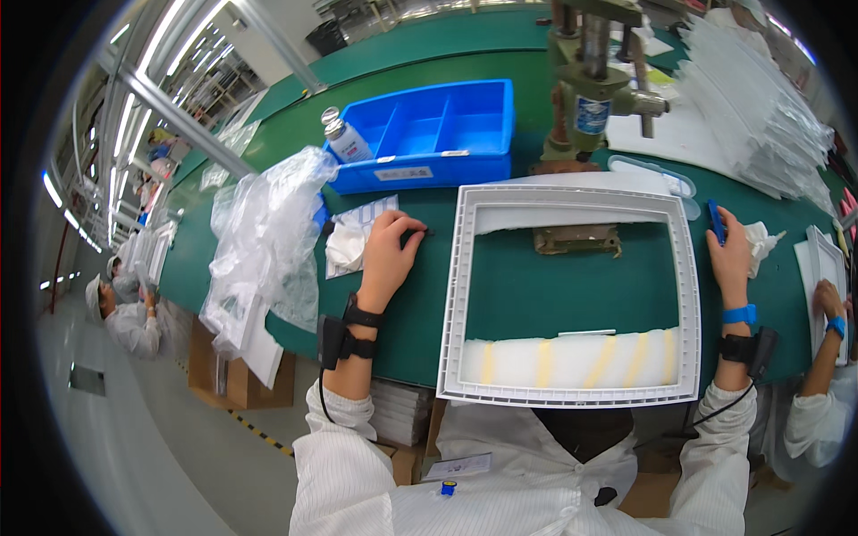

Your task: Assembling and inspecting white plastic lighting fixture frames at a factory workbench using a manual press and hand tools.

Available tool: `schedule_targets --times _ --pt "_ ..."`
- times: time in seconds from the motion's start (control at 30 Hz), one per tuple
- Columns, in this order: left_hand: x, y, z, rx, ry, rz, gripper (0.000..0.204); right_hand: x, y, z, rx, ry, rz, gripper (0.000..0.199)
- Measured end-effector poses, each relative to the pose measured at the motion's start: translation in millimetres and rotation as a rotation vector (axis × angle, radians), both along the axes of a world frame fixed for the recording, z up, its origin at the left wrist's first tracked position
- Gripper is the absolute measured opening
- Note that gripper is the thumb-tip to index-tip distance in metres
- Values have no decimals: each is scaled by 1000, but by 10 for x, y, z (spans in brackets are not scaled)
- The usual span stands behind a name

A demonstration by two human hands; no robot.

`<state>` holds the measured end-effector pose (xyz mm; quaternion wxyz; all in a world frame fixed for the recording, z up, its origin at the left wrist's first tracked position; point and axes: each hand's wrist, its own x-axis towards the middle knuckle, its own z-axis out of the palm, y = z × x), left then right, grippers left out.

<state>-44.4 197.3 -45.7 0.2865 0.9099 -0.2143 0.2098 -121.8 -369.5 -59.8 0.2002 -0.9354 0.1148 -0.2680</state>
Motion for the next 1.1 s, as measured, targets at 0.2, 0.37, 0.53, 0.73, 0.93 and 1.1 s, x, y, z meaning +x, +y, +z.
schedule_targets --times 0.2,0.37,0.53,0.73,0.93,1.1 --pt "-43 -21 34 -84 79 -20 21 4 143 64 -18 -8 -29 43" --pt "-24 -41 72 -179 48 -30 32 -25 327 204 -81 -285 -14 28" --pt "-75 -81 231 -616 135 -91 21 -63 632 382 174 -360 200 17" --pt "-125 -801 1036 -554 500 -329 23 -94 764 343 646 -200 398 21" --pt "360 -1344 1018 -563 819 -336 25 -62 867 319 618 -207 453 21" --pt "498 -1660 969 -427 781 -390 24 -70 839 291 602 -246 433 20"
